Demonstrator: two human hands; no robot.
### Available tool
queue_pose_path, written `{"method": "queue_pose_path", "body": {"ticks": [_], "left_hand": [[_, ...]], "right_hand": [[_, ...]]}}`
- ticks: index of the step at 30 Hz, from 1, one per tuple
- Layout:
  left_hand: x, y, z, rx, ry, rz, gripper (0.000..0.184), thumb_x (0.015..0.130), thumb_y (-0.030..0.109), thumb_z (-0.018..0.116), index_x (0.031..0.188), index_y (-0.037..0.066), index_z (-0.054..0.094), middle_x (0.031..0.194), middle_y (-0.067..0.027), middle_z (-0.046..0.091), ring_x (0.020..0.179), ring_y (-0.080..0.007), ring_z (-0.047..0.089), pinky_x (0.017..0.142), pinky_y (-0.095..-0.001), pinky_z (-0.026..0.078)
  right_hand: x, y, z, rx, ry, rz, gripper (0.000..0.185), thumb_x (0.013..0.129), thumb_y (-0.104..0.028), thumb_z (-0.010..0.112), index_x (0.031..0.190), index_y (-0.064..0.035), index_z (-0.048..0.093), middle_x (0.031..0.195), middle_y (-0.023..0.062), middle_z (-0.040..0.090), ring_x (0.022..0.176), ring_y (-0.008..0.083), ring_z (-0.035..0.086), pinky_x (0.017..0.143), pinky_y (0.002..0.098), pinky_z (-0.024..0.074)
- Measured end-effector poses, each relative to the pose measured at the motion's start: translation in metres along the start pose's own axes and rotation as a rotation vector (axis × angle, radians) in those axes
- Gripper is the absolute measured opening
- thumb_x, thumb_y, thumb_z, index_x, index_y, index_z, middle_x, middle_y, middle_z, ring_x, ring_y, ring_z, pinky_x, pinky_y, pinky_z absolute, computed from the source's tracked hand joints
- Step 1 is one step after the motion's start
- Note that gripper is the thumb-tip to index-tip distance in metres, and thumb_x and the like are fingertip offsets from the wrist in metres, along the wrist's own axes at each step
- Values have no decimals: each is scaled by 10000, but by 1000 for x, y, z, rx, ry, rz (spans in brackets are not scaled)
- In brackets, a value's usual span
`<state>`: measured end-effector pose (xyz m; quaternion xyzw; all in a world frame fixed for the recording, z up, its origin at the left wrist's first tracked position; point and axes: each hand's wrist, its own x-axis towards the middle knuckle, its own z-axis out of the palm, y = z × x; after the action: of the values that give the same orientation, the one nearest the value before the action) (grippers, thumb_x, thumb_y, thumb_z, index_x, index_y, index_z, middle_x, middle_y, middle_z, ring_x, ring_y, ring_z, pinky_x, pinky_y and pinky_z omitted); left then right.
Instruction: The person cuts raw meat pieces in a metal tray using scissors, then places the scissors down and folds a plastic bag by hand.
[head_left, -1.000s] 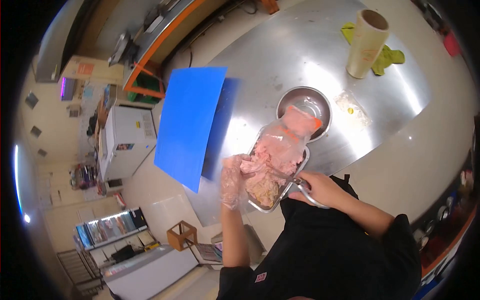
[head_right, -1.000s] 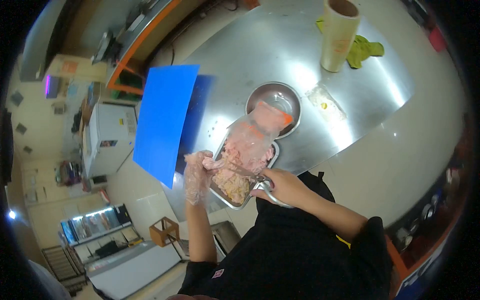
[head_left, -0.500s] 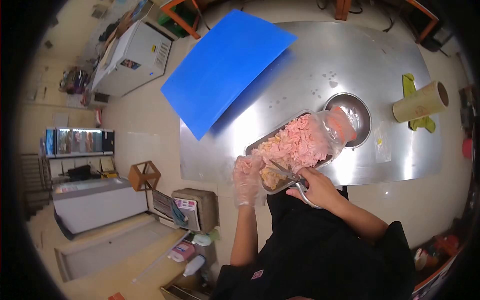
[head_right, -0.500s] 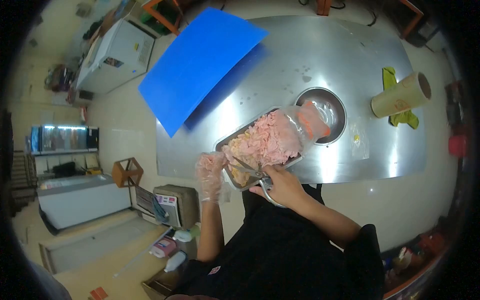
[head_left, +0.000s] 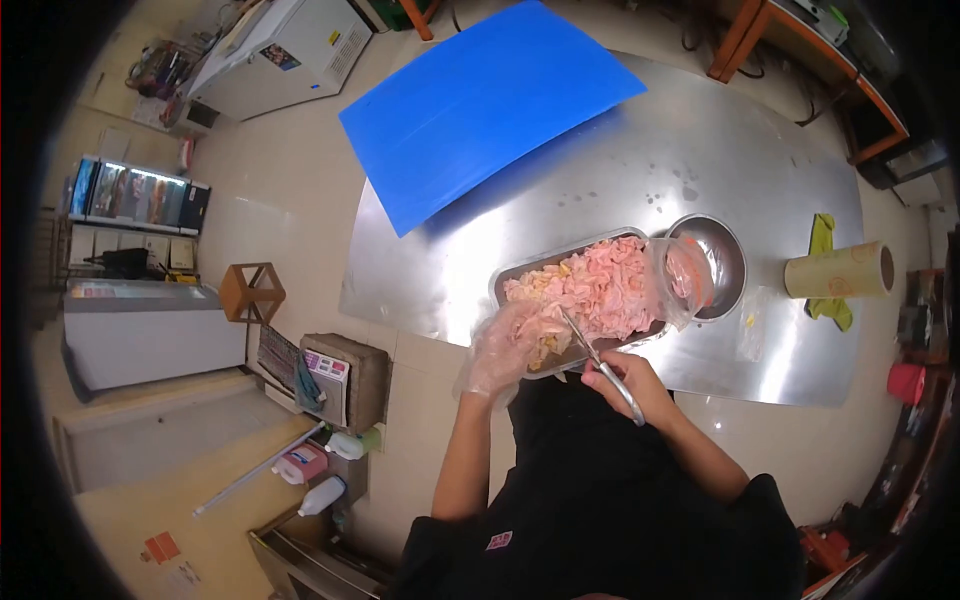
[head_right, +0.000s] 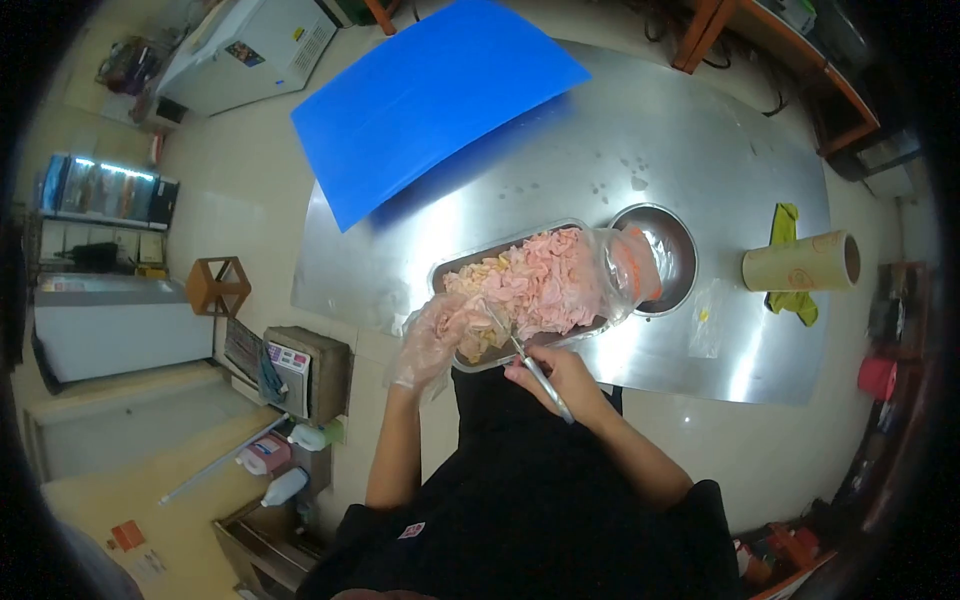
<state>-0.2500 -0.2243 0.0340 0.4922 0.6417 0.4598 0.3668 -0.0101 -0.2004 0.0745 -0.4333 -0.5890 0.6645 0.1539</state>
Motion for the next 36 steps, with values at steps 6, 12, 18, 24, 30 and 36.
{"method": "queue_pose_path", "body": {"ticks": [6,12,18,24,30,36], "left_hand": [[10,-22,-19,-72,12,-272,192,946,164,611,1043,24,699,850,-29,661,725,-96,588,678,-268,504],[16,6,-10,-559,27,-535,255,960,187,621,1133,5,659,946,-33,659,723,-101,592,690,-256,509],[5,-10,18,-470,0,-500,325,976,205,642,1230,5,605,1061,-60,657,857,-149,649,805,-303,545],[0,-39,16,-13,25,-337,252,1014,193,568,1170,1,612,1036,-40,654,915,-155,648,811,-281,539],[3,-30,12,-232,140,-306,250,1039,257,541,1044,33,652,923,-19,628,800,-123,588,735,-302,502],[5,-58,39,223,83,-146,317,1046,266,532,1195,-2,610,1021,-54,647,926,-137,607,779,-295,523]], "right_hand": [[-11,-7,-12,402,105,186,246,994,-281,646,938,-49,585,578,-46,437,423,36,390,380,207,316],[0,14,-25,-260,139,40,365,913,-352,737,1036,-30,618,795,77,629,709,187,616,664,319,492],[10,9,-6,-468,110,117,639,815,-516,788,1180,-21,616,959,211,694,872,368,683,772,422,531],[13,12,-18,-364,133,186,389,892,-393,756,974,-18,695,751,134,654,676,208,599,663,347,481],[6,29,-28,-366,98,86,535,855,-488,761,1066,-6,667,868,205,688,767,324,671,712,410,519],[7,10,-24,-331,34,152,480,862,-449,772,1050,-17,683,851,148,680,777,240,646,705,353,504]]}}
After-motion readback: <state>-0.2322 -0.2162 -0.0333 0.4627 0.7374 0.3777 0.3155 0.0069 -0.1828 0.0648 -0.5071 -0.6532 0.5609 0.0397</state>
